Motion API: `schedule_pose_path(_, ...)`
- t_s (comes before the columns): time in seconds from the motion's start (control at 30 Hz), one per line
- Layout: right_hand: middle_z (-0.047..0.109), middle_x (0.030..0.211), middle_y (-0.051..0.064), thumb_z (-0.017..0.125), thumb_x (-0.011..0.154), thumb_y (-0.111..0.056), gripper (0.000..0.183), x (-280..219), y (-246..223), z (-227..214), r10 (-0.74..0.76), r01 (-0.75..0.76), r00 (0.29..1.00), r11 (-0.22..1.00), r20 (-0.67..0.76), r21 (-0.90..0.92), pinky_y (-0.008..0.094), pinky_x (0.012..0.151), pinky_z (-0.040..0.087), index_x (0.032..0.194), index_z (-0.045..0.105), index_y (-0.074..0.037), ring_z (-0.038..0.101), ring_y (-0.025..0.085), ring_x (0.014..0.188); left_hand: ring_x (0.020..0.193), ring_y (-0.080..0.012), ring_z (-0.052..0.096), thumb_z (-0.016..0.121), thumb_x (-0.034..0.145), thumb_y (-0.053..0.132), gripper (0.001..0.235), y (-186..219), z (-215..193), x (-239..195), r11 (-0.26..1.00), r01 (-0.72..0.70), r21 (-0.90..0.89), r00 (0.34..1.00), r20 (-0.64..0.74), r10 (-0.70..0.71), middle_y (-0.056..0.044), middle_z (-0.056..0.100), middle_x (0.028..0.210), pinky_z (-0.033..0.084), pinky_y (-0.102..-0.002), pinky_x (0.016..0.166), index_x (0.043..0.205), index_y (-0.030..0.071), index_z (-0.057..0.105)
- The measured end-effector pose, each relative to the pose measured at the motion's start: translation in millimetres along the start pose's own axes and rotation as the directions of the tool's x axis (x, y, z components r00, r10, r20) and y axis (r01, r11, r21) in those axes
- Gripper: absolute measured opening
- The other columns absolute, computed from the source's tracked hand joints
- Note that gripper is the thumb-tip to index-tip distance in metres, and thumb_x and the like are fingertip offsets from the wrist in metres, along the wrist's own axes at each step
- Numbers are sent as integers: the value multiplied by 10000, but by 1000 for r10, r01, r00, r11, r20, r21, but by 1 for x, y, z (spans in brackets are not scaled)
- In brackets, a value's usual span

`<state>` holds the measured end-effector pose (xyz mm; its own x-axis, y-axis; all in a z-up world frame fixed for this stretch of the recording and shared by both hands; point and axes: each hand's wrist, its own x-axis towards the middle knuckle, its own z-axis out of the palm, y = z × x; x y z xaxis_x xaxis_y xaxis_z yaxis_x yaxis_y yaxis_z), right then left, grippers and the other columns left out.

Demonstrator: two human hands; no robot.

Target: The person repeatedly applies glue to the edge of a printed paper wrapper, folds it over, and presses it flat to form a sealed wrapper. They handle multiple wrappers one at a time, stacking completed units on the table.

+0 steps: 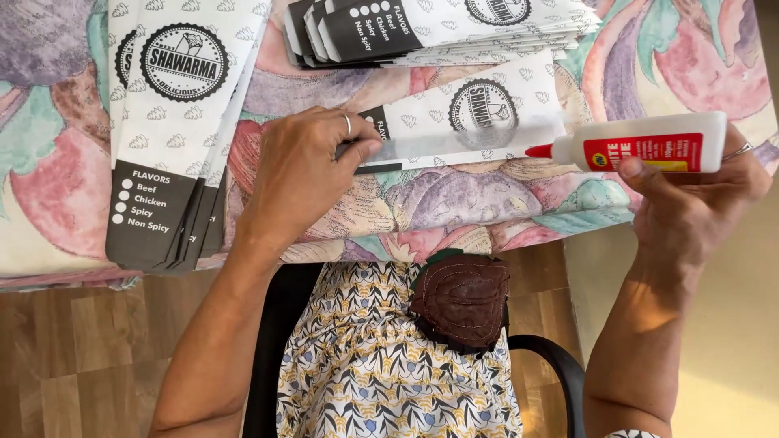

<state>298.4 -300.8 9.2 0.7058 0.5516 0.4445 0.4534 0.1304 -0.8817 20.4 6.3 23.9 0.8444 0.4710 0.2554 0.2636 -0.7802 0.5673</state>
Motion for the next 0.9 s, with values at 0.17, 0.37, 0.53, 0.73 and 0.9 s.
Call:
schedule_pose_path(0.17,625,979,36,852,920,24,269,3,1,-1,7,-6,1000,998,4,-63,311,825,605,1077,647,-52,628,176,949,617,-96,703,745,986,191,68,3,-5,6,1000,16,-7,999,-42,-16,46,783,827,567,-322,658,1039,149,738)
schedule_pose_path(0.37,623,1140,89,897,938,11,455,5,3,-26,112,-122,989,988,-97,-99,398,1046,718,1216,545,-66,698,258,1165,575,-98,671,768,982,197,57,-2,-5,9,1000,7,-7,998,-57,-8,62,768,790,545,-357,661,980,152,733)
schedule_pose_path(0.53,633,1130,67,897,959,17,462,5,8,-22,114,-120,990,990,-83,-76,375,1097,710,1219,533,-99,693,234,1176,610,-106,697,768,979,182,51,-2,-6,10,1000,-6,-22,997,-73,4,53,772,792,555,-371,702,968,144,736)
schedule_pose_path(0.73,586,974,55,808,914,182,322,-2,7,37,46,-46,999,995,-2,-93,313,805,650,1008,588,-33,630,201,934,504,-180,585,700,1011,167,106,-2,-14,14,1000,4,-30,999,-40,-5,3,680,631,424,-407,551,913,125,710)
schedule_pose_path(0.9,692,970,44,882,835,-60,295,-3,-22,120,28,-54,989,983,148,178,310,784,638,1029,659,-60,680,162,888,637,-319,644,726,963,198,267,-7,-19,23,997,45,-55,999,28,-43,-49,742,739,400,-469,579,752,74,617)
